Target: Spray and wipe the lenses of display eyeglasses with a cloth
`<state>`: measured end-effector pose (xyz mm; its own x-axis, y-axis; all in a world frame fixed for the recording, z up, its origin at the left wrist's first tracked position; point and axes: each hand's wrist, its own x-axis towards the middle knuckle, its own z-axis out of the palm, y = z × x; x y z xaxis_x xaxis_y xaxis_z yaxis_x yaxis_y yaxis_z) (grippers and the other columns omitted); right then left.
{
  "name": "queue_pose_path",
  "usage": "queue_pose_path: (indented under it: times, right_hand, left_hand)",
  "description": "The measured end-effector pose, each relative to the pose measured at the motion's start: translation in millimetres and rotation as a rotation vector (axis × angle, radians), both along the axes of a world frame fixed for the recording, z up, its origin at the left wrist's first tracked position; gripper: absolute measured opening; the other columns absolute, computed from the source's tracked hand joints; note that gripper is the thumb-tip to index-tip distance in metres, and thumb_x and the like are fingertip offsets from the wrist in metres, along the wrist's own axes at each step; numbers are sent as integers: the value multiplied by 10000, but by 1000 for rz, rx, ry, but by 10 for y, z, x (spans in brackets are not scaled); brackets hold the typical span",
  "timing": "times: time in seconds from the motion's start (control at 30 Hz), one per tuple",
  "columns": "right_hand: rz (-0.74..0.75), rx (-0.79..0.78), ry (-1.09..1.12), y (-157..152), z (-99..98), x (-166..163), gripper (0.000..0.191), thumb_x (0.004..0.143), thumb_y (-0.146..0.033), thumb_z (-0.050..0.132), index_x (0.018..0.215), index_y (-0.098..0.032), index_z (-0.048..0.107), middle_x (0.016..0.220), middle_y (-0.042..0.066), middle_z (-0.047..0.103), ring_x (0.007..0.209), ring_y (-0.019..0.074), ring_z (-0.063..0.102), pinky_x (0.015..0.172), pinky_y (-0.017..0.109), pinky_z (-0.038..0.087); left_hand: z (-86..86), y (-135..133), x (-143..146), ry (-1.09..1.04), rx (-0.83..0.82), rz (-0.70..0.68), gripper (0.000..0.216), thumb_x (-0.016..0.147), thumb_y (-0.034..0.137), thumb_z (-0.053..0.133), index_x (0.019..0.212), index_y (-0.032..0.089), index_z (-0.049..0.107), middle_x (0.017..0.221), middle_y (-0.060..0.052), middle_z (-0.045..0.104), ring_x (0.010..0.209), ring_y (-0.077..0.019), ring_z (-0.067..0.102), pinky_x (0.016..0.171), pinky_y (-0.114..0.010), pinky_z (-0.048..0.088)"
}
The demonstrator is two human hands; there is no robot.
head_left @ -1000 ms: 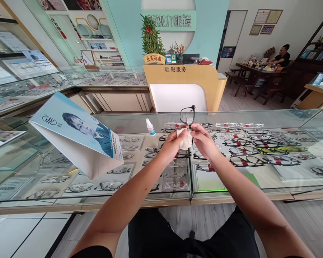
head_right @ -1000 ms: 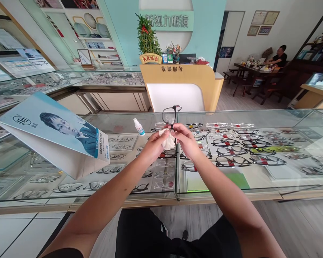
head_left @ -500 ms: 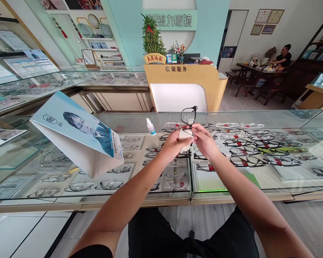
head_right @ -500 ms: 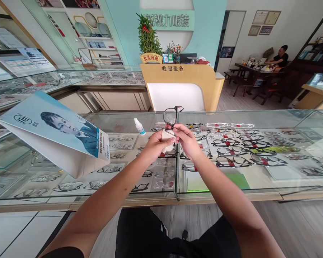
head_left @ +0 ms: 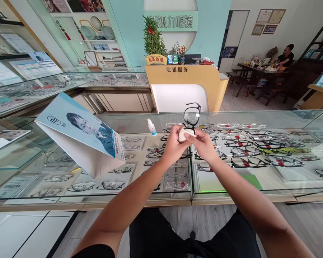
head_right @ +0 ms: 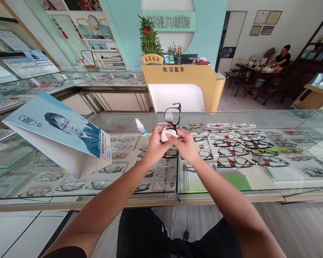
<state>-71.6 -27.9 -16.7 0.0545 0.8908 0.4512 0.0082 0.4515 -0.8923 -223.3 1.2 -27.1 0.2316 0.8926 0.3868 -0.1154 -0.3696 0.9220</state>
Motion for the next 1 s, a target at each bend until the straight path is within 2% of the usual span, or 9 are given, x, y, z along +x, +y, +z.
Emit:
queue_pose_path:
  times: [0.1,0.2,0.27,0.37,0.5,0.63,0.77,0.9,1.0]
  right_hand:
    - [7,-5,11,5,36,42,648,843,-836,871,717,-242,644,762,-11,554,788,188,486,769,360,450]
    - [35,-30,112,7,78,93,559,830,-816,905,886,-265,824,1009,44,757,951,232,629,806,364,522]
    - [51,-52,178,13,93,124,513,814,-788,936,913,-287,890,1111,57,792,990,242,652,750,356,517]
    - [64,-77,219,30,80,144,474,776,-764,971,826,-295,917,1008,57,771,862,214,592,635,349,451]
    - [64,-105,264,52,24,114,475,759,-761,975,825,-293,929,967,52,763,730,173,490,595,358,439]
    - [71,-105,297,62,-16,83,439,816,-709,954,765,-278,889,851,39,708,786,200,540,667,364,492]
    - [123,-67,286,59,-8,80,569,872,-724,910,590,-257,750,786,25,600,773,194,523,710,373,495]
    - [159,-43,219,44,8,75,571,884,-738,902,591,-266,769,844,42,643,815,205,529,714,376,488]
    - [156,-78,283,40,12,75,497,811,-717,968,629,-279,814,905,42,684,781,192,522,655,363,469]
  left_hand:
    - [60,10,-38,-22,-41,-128,682,760,498,1045,1190,254,574,1032,-9,737,845,-170,661,760,-283,502]
    - [108,13,-50,1,-71,-179,672,754,504,1040,1229,227,652,1076,-40,773,925,-203,708,816,-301,544]
    - [125,3,-43,35,-112,-206,655,734,499,1047,1209,204,706,1058,-49,794,942,-222,728,838,-316,564]
    - [143,-35,-27,38,-169,-244,661,704,499,1061,1192,191,740,1051,-57,823,918,-230,744,826,-325,581]
    - [170,-84,-7,13,-211,-232,610,752,560,1028,1147,186,753,977,-57,832,824,-216,749,761,-322,588]
    - [175,-88,28,-30,-219,-201,597,683,555,1070,1031,183,758,877,-37,812,766,-196,736,725,-307,581]
    - [152,-76,53,-83,-222,-162,655,670,628,1064,1044,191,751,792,-17,787,701,-185,716,661,-298,561]
    - [120,-70,50,-124,-226,-110,736,690,747,1021,1107,203,750,771,-4,773,648,-184,711,604,-297,541]
    - [95,-50,42,-112,-250,-110,752,733,850,943,1075,199,786,745,-14,770,643,-188,717,596,-299,532]
